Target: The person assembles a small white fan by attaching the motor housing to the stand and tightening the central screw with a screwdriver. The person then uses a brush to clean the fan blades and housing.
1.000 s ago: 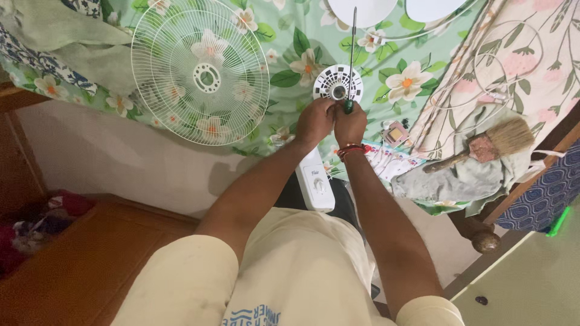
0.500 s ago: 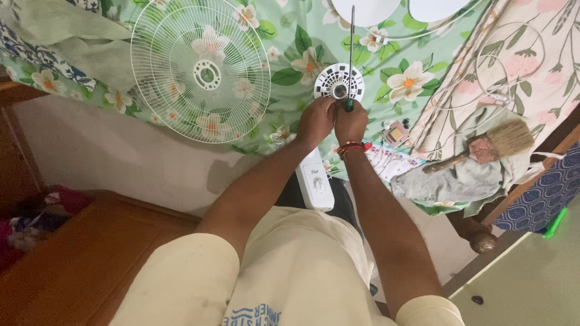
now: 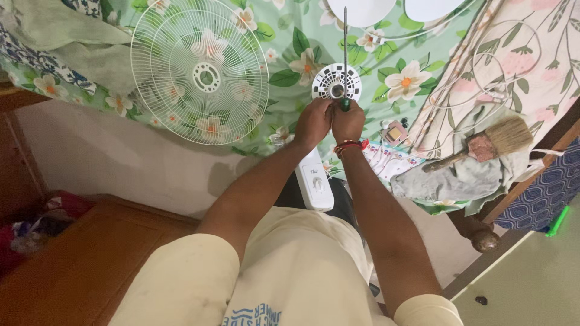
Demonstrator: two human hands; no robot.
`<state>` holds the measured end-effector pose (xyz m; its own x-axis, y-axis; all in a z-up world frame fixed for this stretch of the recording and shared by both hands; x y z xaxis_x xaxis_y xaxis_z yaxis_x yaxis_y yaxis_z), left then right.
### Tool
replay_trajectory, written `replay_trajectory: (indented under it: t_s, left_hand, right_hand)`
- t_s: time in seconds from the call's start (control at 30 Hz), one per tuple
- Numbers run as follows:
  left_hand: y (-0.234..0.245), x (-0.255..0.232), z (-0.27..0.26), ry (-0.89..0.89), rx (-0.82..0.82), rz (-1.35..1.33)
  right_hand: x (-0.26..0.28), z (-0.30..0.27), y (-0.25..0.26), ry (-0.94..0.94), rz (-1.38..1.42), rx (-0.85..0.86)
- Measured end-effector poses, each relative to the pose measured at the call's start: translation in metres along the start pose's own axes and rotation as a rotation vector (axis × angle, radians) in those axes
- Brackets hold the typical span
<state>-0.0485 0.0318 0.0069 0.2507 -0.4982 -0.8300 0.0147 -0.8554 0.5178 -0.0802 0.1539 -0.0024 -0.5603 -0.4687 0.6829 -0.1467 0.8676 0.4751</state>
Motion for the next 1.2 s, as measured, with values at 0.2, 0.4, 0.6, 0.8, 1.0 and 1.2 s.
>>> replay_trajectory:
  t_s: [0.2,0.4,0.6,0.8,1.0,1.2]
  left_hand:
    - [-0.007,0.011,-0.002,0.017,0.014,0.031]
    - [-0.007,0.012,-0.006,0.004,0.075,0.103]
    - [-0.002,0.001,-0.01,-0.013,0.116,0.188]
    - [0.0,-0.003,-0.012,-0.073,0.117,0.217]
    - [0.001,-0.008,-0.011,-0.192,0.141,0.283]
    - [0.001,-0.013,-0.014,-0.182,0.173,0.452]
  right_hand:
    - [-0.003,-0.001,-0.002,-0.007,-0.032,-0.03]
    - [-0.01,0.003,0.002,0.047,-0.045,-0.058]
    - [-0.013,0.007,0.001,0.017,-0.033,-0.007]
    - [-0.008,0.004,0.001,0.0,-0.088,-0.051]
    - [-0.008,0.007,0.008,0.009,-0.008,-0.064]
    - [-0.014,0.009,0.006,0.062,-0.003,-0.053]
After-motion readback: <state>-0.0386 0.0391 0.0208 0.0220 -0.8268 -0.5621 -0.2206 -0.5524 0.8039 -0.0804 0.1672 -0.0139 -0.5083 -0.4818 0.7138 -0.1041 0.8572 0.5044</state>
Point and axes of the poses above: each hand's wrist, its own z-axis towards the middle knuckle, its own y-axis out of the back of the hand, x = y × z, the point moved 5 cm from there along z, towards the middle knuckle, and after that the axes turned 2 degrees about x, right-handed, at the moved point
